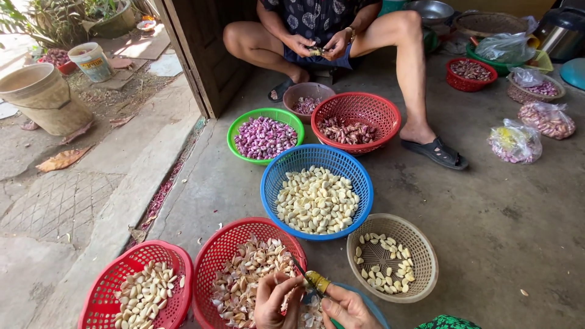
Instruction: Peeling and sorting garlic and shallots into different baskets using a small knife
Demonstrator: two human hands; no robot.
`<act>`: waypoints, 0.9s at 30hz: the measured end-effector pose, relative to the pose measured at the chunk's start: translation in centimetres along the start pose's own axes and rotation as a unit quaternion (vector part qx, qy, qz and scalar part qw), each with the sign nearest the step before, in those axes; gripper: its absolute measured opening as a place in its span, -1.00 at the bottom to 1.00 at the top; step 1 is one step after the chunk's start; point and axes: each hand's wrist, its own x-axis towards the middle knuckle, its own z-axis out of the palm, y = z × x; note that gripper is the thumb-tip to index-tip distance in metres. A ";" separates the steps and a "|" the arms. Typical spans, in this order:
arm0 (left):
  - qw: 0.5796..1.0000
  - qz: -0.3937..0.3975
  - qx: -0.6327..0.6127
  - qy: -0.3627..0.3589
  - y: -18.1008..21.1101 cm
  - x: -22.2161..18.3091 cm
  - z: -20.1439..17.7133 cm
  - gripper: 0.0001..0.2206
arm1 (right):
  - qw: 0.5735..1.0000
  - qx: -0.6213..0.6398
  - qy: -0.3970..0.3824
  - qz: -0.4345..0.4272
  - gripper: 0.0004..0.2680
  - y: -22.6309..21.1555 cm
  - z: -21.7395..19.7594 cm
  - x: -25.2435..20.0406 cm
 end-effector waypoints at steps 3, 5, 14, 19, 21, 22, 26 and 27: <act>0.996 0.045 0.019 0.074 -0.8 -0.4 0.6 -0.73 | 1.000 -0.018 -0.003 0.009 -0.57 0.4 -0.6 0.5; 0.998 0.043 -0.051 0.018 -0.9 -0.1 0.2 -0.75 | 0.999 0.004 -0.030 0.015 -0.58 0.0 -0.4 0.1; 0.883 -0.333 -0.330 0.020 -5.6 -1.9 0.7 -0.70 | 0.992 0.113 -0.047 -0.021 -0.58 -0.7 0.1 -1.2; 0.821 -0.395 -0.406 0.069 -7.6 -2.3 1.5 -0.72 | 0.993 0.011 -0.003 -0.120 -0.76 0.3 -4.5 -0.5; 0.826 -0.367 -0.426 0.040 -8.8 -2.8 1.7 -0.75 | 0.976 -0.166 0.077 -0.116 -0.79 0.9 -3.8 0.0; 0.837 -0.357 -0.413 0.038 -9.1 -3.0 1.8 -0.78 | 0.982 -0.149 0.094 -0.064 -0.79 0.8 -2.6 -0.1; 0.872 -0.351 -0.339 0.039 -7.8 -3.0 1.8 -0.81 | 0.999 -0.039 0.023 0.005 -0.50 1.7 -1.3 0.0; 0.872 -0.352 -0.338 0.039 -8.4 -3.3 1.8 -0.81 | 0.999 -0.038 0.024 0.005 -0.50 1.4 -1.0 -0.2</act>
